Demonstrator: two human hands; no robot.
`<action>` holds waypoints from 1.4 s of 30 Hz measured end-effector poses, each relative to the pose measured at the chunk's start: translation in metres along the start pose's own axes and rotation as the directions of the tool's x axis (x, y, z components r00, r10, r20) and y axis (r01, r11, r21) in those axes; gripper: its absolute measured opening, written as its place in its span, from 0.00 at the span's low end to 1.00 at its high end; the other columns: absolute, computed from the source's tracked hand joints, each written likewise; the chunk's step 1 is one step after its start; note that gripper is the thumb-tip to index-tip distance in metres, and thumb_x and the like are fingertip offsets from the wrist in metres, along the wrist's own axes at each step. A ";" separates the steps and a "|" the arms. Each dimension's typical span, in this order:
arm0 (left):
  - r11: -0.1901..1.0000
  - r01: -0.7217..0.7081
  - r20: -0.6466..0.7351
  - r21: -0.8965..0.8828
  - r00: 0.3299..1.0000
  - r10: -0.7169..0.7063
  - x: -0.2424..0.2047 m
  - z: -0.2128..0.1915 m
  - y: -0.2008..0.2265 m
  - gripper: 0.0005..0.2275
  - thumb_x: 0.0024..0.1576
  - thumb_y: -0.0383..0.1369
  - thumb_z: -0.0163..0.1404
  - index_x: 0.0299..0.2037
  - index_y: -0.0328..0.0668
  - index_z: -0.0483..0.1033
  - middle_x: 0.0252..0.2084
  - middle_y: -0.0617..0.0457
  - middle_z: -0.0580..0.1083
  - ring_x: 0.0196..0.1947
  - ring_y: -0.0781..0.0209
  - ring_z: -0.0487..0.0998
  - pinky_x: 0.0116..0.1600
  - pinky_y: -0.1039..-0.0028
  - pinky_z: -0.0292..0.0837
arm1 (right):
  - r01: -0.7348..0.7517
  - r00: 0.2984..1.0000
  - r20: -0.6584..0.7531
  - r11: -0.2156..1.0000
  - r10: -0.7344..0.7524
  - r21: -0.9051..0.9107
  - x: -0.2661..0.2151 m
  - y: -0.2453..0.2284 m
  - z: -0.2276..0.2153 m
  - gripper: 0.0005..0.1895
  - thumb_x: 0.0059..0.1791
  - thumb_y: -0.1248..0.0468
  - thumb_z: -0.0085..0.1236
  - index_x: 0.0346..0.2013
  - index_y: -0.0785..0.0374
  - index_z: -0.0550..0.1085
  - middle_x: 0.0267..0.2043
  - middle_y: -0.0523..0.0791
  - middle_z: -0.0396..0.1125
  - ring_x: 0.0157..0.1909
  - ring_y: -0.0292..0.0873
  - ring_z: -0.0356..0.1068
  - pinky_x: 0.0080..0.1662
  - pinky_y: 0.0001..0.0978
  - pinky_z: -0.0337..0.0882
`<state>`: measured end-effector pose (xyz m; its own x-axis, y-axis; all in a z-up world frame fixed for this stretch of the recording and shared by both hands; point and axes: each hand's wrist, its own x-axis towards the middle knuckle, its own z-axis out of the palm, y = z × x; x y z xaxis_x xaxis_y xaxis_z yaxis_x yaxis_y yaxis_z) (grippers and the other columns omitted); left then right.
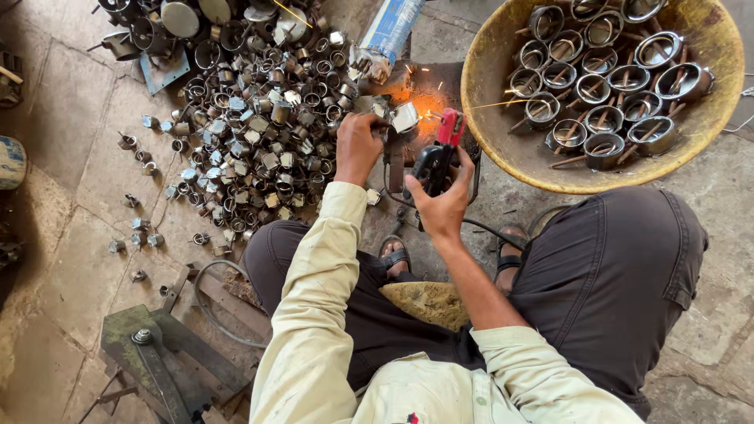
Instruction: The person sits on the floor and repeatedly picks up small metal parts from a pile, places them on a metal block, and welds them using a handheld welding torch. Sparks fly during the welding process. The person then places the welded parts into a yellow bowl.
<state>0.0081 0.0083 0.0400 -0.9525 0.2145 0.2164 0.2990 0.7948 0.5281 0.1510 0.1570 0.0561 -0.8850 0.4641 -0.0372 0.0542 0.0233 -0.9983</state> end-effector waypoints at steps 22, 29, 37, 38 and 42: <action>0.999 -0.049 -0.015 -0.002 0.999 0.049 0.000 0.002 -0.003 0.06 0.51 0.23 0.54 0.33 0.42 0.84 0.35 0.47 0.80 0.41 0.45 0.76 0.49 0.59 0.71 | 0.047 0.999 -0.003 0.999 -0.047 -0.028 0.003 0.015 0.001 0.46 0.42 0.64 0.75 0.69 0.64 0.58 0.55 0.50 0.68 0.52 0.43 0.73 0.54 0.35 0.75; 1.000 -0.025 0.003 0.000 1.000 0.025 -0.001 -0.001 0.000 0.06 0.51 0.23 0.54 0.32 0.42 0.85 0.34 0.47 0.80 0.41 0.45 0.76 0.49 0.59 0.71 | -0.062 0.998 0.007 0.998 0.062 0.023 0.003 0.019 0.002 0.45 0.41 0.62 0.75 0.67 0.63 0.58 0.52 0.49 0.68 0.50 0.42 0.73 0.53 0.33 0.76; 0.997 -0.071 -0.020 -0.030 0.997 0.070 -0.002 -0.001 -0.001 0.06 0.50 0.22 0.54 0.33 0.41 0.84 0.36 0.47 0.80 0.42 0.45 0.76 0.50 0.59 0.71 | -0.098 0.994 0.047 0.992 0.095 0.075 0.004 0.015 0.002 0.46 0.42 0.61 0.74 0.67 0.63 0.57 0.52 0.49 0.70 0.49 0.43 0.76 0.52 0.34 0.77; 0.998 -0.065 -0.023 -0.013 0.998 0.065 -0.002 -0.001 -0.001 0.06 0.50 0.22 0.54 0.33 0.41 0.84 0.36 0.47 0.80 0.42 0.45 0.76 0.51 0.59 0.71 | -0.104 0.994 0.048 0.993 0.102 0.063 0.004 0.014 0.002 0.46 0.42 0.61 0.74 0.67 0.63 0.56 0.52 0.49 0.69 0.49 0.43 0.76 0.52 0.34 0.78; 0.999 -0.045 -0.011 0.004 0.999 0.045 -0.002 0.002 -0.002 0.05 0.51 0.22 0.55 0.33 0.42 0.84 0.36 0.47 0.80 0.42 0.45 0.76 0.51 0.59 0.71 | -0.028 0.999 0.030 0.999 0.028 0.016 0.003 0.013 0.001 0.44 0.43 0.63 0.75 0.66 0.64 0.57 0.55 0.50 0.67 0.51 0.44 0.75 0.53 0.34 0.78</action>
<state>0.0092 0.0070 0.0371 -0.9373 0.2439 0.2488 0.3413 0.7866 0.5146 0.1482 0.1576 0.0428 -0.8966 0.4378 -0.0663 0.0717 -0.0042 -0.9974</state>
